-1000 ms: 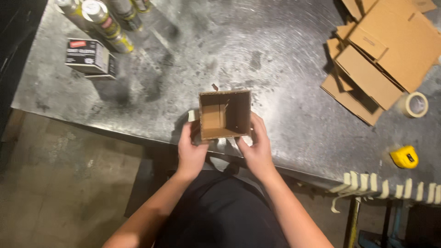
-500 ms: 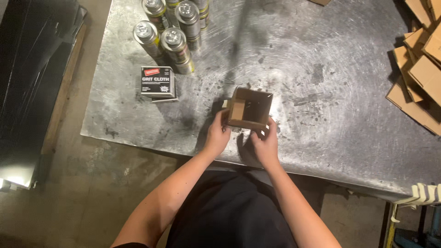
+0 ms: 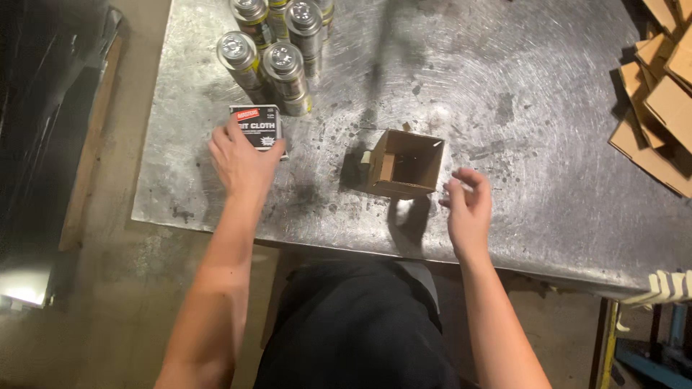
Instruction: The person assembles small cardboard boxes by hand and places individual boxed items inside them, then secures the outer boxes with pre-cut strips of tape.
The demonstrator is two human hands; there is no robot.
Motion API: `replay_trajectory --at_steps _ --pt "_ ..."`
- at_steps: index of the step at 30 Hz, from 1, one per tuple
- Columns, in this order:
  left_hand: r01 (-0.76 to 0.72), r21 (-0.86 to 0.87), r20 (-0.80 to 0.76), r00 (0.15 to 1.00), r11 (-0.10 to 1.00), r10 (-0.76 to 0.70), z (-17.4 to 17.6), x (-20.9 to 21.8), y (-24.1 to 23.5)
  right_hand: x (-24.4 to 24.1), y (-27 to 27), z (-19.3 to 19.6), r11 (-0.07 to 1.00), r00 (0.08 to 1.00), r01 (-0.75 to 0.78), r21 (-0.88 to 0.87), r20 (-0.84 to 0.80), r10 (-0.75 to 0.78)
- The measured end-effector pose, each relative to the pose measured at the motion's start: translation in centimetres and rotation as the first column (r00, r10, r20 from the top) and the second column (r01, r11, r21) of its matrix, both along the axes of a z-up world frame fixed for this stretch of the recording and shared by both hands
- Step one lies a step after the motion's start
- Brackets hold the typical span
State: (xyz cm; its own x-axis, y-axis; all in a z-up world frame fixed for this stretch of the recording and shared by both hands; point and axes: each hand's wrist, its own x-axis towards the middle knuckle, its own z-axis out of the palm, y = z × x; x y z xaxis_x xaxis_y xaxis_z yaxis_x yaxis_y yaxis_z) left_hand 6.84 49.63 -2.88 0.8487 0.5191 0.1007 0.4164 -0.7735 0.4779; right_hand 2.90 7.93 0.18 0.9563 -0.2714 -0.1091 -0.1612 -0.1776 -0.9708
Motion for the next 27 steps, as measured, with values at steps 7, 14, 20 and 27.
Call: replay_trajectory --at_steps 7,14,20,27 --pt "0.405 -0.049 0.370 0.856 0.913 -0.360 10.1 -1.6 -5.6 2.4 0.9 2.4 0.994 0.991 -0.083 -0.068 -0.109 0.075" --pt "0.927 -0.007 0.115 0.374 0.376 -0.920 11.8 1.9 -16.0 2.0 1.2 2.0 0.993 0.975 -0.084 0.086 -0.199 0.099" --pt "0.935 0.051 0.005 0.352 0.352 -0.936 8.4 2.2 -17.6 1.6 0.2 1.9 0.984 0.958 -0.100 0.151 -0.253 0.136" --pt "0.941 -0.134 -0.063 0.304 0.310 -0.951 7.7 2.5 -17.5 1.0 0.1 0.8 0.981 0.950 -0.103 0.164 -0.275 0.146"
